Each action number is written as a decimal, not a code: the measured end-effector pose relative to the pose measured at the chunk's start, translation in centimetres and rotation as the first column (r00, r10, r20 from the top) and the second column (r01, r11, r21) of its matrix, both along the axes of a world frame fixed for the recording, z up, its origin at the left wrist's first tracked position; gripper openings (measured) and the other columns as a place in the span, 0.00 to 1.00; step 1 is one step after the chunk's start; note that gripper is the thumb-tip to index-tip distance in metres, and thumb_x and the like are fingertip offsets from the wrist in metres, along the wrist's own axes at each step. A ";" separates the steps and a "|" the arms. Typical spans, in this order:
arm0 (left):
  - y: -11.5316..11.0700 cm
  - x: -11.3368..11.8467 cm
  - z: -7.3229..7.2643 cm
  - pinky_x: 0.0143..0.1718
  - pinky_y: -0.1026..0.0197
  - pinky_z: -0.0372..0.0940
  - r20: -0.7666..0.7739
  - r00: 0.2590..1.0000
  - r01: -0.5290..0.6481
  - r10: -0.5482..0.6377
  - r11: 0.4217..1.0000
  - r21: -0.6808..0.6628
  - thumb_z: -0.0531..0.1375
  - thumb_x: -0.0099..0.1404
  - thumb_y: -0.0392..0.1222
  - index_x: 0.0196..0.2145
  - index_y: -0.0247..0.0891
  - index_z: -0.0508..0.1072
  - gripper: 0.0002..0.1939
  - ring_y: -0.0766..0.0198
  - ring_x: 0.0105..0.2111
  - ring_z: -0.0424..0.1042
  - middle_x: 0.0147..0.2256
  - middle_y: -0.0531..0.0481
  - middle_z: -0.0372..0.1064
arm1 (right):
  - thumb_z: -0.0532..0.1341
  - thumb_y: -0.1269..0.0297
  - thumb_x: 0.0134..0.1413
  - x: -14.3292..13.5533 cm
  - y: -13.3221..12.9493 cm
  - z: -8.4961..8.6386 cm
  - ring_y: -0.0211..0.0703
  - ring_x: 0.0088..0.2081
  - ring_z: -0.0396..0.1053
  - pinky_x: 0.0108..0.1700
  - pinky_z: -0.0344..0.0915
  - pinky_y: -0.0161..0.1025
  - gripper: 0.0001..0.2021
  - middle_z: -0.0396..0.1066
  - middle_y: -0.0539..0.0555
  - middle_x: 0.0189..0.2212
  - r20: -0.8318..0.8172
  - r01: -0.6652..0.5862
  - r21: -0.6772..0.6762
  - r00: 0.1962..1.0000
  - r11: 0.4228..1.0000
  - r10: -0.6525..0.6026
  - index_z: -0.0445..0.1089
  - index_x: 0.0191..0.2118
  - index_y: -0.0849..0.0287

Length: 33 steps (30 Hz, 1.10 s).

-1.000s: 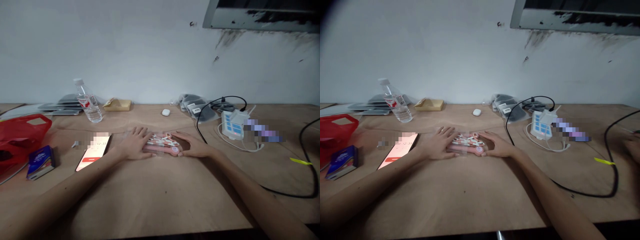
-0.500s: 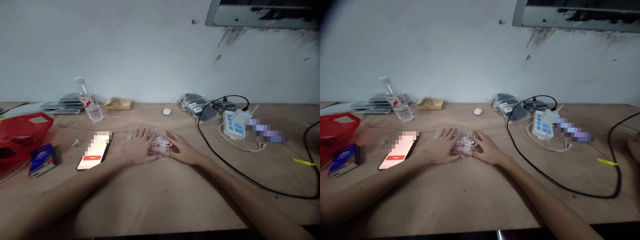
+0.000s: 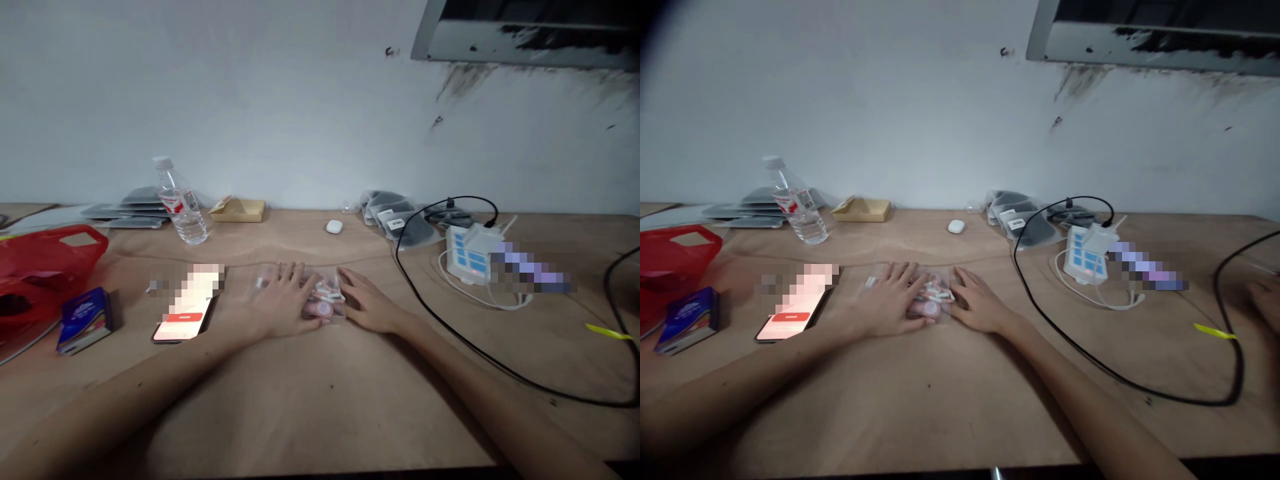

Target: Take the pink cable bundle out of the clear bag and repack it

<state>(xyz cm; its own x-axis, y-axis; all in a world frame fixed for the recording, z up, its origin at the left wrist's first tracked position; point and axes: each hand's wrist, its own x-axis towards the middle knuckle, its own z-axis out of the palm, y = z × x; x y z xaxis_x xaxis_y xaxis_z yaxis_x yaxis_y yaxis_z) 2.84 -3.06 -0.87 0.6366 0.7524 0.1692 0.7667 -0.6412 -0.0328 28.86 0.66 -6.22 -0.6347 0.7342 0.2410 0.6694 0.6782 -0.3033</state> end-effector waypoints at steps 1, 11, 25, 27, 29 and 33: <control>0.0 0.0 0.0 0.62 0.32 0.48 0.001 1.000 -0.006 0.006 1.000 -0.003 0.54 0.65 0.69 0.66 0.38 0.59 0.42 0.32 0.64 0.54 0.65 0.31 0.55 | 0.56 0.47 0.64 -0.2 -0.1 0.1 0.66 0.69 0.52 0.65 0.54 0.65 0.28 0.54 0.65 0.69 0.001 0.012 -0.007 1.000 1.000 -0.012 0.64 0.65 0.55; 0.2 -0.1 0.1 0.62 0.34 0.49 0.038 0.999 -0.011 0.013 0.999 -0.050 0.54 0.64 0.71 0.66 0.40 0.58 0.42 0.36 0.63 0.56 0.63 0.34 0.56 | 0.62 0.41 0.57 1.0 0.2 1.3 0.66 0.66 0.58 0.63 0.59 0.66 0.47 0.57 0.69 0.67 -0.122 0.087 -0.090 0.988 0.992 -0.098 0.43 0.72 0.58; 0.8 -0.4 -0.2 0.60 0.33 0.50 0.010 1.000 -0.017 0.017 1.000 0.003 0.50 0.65 0.72 0.65 0.36 0.59 0.44 0.33 0.62 0.56 0.63 0.30 0.57 | 0.53 0.63 0.66 -0.9 -0.9 1.4 0.58 0.67 0.56 0.66 0.55 0.64 0.24 0.59 0.61 0.67 -0.077 -0.127 0.002 0.989 0.992 0.127 0.60 0.67 0.54; 0.9 -0.6 0.1 0.59 0.34 0.52 0.012 1.000 0.004 -0.004 1.000 -0.008 0.49 0.66 0.72 0.65 0.35 0.60 0.43 0.35 0.60 0.59 0.61 0.30 0.59 | 0.53 0.61 0.67 -0.9 -0.8 1.5 0.58 0.68 0.56 0.66 0.55 0.64 0.24 0.60 0.60 0.67 -0.061 -0.126 0.009 0.990 0.992 0.126 0.62 0.66 0.54; 1.0 -0.8 0.5 0.59 0.37 0.54 0.030 0.999 0.017 -0.016 1.000 -0.023 0.49 0.66 0.72 0.64 0.35 0.60 0.43 0.38 0.58 0.61 0.59 0.31 0.61 | 0.53 0.56 0.68 -0.4 -0.6 1.5 0.59 0.68 0.56 0.66 0.56 0.64 0.25 0.59 0.62 0.67 -0.065 -0.084 0.014 0.994 0.996 0.084 0.61 0.67 0.55; 1.4 -1.0 0.5 0.60 0.37 0.53 0.075 0.997 -0.005 0.008 0.999 -0.041 0.52 0.66 0.71 0.64 0.36 0.60 0.41 0.39 0.58 0.61 0.59 0.33 0.61 | 0.49 0.47 0.69 0.9 0.3 1.2 0.60 0.67 0.57 0.66 0.55 0.65 0.28 0.60 0.63 0.66 -0.136 0.111 0.013 0.985 0.994 -0.109 0.60 0.68 0.55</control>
<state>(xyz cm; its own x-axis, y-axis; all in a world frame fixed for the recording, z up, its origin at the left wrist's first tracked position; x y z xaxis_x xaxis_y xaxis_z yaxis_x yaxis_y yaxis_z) 1.81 -1.63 -0.36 0.6180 0.7640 0.1855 0.7704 -0.6355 0.0509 29.79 1.00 -4.97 -0.5110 0.7917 0.3348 0.6942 0.6097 -0.3824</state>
